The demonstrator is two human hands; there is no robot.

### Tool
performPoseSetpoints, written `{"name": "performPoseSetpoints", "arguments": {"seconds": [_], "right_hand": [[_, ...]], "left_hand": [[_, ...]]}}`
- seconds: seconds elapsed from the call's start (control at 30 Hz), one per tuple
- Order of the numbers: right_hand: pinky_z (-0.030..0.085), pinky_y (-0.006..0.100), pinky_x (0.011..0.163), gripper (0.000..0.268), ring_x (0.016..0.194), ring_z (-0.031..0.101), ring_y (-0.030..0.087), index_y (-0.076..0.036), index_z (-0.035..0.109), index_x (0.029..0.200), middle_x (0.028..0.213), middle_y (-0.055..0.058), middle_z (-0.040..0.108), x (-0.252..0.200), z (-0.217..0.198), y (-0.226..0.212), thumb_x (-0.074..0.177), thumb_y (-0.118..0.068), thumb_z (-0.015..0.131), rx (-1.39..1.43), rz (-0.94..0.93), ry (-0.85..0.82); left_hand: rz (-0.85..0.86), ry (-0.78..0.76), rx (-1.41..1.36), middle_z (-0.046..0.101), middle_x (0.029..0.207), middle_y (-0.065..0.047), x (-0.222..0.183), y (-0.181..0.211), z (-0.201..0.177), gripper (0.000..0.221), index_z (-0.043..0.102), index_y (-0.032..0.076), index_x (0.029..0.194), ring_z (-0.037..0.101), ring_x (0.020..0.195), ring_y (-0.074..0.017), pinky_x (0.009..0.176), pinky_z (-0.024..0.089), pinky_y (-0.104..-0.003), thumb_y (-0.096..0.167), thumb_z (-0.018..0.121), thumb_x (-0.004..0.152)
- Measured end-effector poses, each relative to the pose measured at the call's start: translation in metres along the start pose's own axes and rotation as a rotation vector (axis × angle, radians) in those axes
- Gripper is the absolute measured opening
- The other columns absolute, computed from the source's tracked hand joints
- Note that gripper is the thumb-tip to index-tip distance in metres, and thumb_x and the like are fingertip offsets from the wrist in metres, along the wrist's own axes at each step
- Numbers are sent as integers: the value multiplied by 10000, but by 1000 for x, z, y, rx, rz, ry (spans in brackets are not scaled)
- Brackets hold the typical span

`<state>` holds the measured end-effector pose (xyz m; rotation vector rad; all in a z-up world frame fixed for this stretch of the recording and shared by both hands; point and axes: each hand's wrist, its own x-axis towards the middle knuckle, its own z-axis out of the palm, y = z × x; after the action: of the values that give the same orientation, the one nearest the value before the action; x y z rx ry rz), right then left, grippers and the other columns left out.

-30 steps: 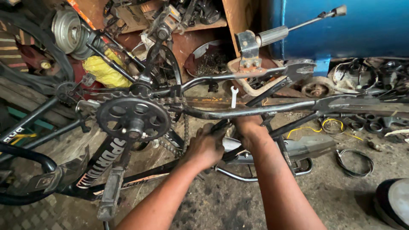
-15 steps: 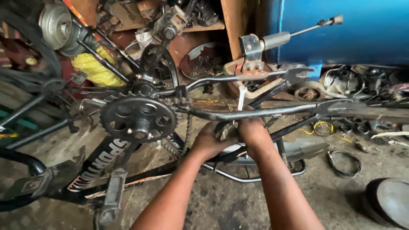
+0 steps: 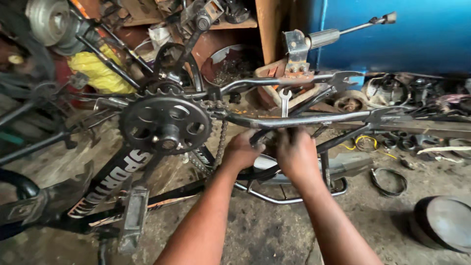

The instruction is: The person disassembles and repairs parts of a bicycle frame by hand, using a wrench and a screwdriver to remove and adjust components such as the brake assembly and chain.

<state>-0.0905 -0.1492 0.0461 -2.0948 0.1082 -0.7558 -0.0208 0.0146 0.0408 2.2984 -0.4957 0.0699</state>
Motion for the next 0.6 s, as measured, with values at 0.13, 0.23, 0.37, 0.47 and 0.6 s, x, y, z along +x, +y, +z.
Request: {"name": "performPoseSetpoints", "arguments": {"seconds": [0.13,0.23,0.37,0.47,0.6], "right_hand": [[518,414,646,101,701,682,321,-21,569,1075,793,172,682,-54,-23,-32,1019,-103,546,232,49,78],[484,396,613,155,654,632,323,-13,570,1089,761,200,656,-94,-25,-11,998,-127,623,85,122,89],[506,366,574,399,658,647,298,5,543,1232,796,174,703,-113,-17,15,904,-169,689,266,203,30],[540,364,628,396,753,728,250,39,580,1232,855,168,722,-103,-8,19,921,-173,702,238,-18,13],[483,422,574,272,613,641,326,-18,671,1121,683,217,646,-85,-5,16,913,-182,734,-44,232,-92]], "left_hand": [[-137,-12,104,746,1050,-152,12,-19,0,344,738,169,1142,705,997,-350,846,551,-433,263,780,814],[-93,24,75,752,1025,-159,18,-43,10,280,766,129,1065,717,982,-346,845,560,-422,220,756,800],[-23,107,48,749,1040,-173,22,-65,17,347,764,94,1098,721,998,-341,878,556,-403,159,733,758],[90,179,48,758,1095,-170,23,-68,19,364,770,78,1090,715,1031,-344,897,553,-392,122,722,732],[-167,2,-35,759,1103,-177,28,-62,13,414,752,96,1159,733,1030,-300,902,557,-366,131,706,750]]}}
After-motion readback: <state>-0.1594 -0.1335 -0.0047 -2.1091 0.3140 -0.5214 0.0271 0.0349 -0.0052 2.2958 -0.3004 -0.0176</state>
